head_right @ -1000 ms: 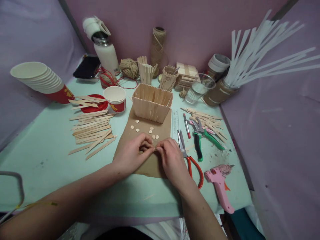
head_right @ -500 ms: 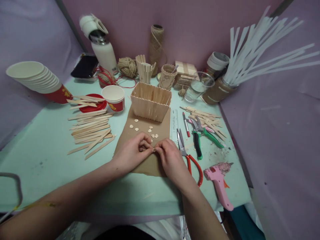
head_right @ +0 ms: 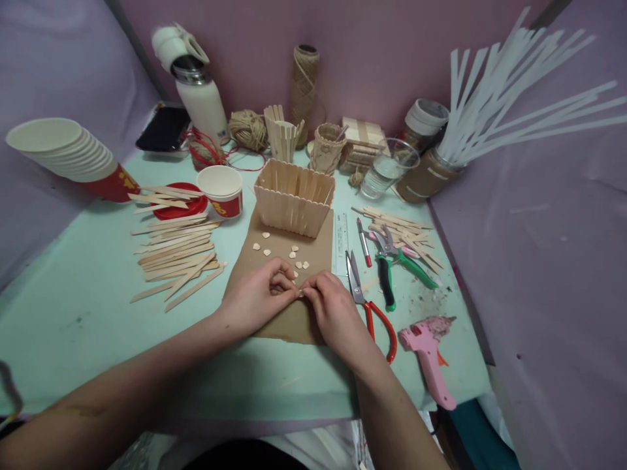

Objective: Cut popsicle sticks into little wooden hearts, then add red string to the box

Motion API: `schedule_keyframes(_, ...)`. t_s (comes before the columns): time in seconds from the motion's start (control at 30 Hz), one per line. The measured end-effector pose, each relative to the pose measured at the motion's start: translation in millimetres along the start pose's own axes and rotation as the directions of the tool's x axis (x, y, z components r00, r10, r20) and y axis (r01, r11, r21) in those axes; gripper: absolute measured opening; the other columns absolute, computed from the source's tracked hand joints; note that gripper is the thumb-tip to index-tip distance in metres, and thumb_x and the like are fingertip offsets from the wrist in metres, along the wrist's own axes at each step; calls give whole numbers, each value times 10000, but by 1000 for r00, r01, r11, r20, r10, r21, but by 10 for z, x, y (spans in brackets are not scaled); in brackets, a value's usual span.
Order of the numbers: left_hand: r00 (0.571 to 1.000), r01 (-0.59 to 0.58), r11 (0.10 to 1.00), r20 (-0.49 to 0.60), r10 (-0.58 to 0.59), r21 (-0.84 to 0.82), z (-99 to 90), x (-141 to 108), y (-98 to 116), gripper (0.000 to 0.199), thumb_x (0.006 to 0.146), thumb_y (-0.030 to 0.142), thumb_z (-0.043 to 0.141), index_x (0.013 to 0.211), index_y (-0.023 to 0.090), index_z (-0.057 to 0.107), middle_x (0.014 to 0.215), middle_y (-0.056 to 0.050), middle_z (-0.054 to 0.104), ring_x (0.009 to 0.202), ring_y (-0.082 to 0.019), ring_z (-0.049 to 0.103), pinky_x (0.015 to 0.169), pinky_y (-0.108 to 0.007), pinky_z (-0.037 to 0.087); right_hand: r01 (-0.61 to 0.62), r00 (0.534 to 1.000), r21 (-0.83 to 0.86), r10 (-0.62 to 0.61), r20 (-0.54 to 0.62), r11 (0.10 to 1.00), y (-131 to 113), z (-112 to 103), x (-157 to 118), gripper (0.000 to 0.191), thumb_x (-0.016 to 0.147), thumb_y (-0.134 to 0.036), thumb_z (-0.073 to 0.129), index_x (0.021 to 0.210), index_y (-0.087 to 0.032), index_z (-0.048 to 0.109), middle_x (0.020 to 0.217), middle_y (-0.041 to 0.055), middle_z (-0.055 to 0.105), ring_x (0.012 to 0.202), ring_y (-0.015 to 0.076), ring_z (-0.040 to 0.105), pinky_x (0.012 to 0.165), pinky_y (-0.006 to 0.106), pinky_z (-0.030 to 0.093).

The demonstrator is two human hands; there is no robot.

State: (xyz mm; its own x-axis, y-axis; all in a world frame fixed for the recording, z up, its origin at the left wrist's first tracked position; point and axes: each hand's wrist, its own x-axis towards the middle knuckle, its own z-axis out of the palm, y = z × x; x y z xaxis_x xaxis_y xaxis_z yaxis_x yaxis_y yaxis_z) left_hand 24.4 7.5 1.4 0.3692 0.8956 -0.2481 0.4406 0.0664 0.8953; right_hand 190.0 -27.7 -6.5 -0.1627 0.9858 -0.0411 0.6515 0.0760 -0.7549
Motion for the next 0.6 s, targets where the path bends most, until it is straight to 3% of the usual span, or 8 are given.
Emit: schedule_keyframes(0.6,1000,25,999,-2,-25,-44,-1,12,4,149,758,211,607,853,227,494,729,28,702,754,-174,680,687,-282,473,-41,999,84,39,28,996,17,-29,-4,183,935,-229,435,810,-207,567,832,37,608,798,184,566,733,304,429)
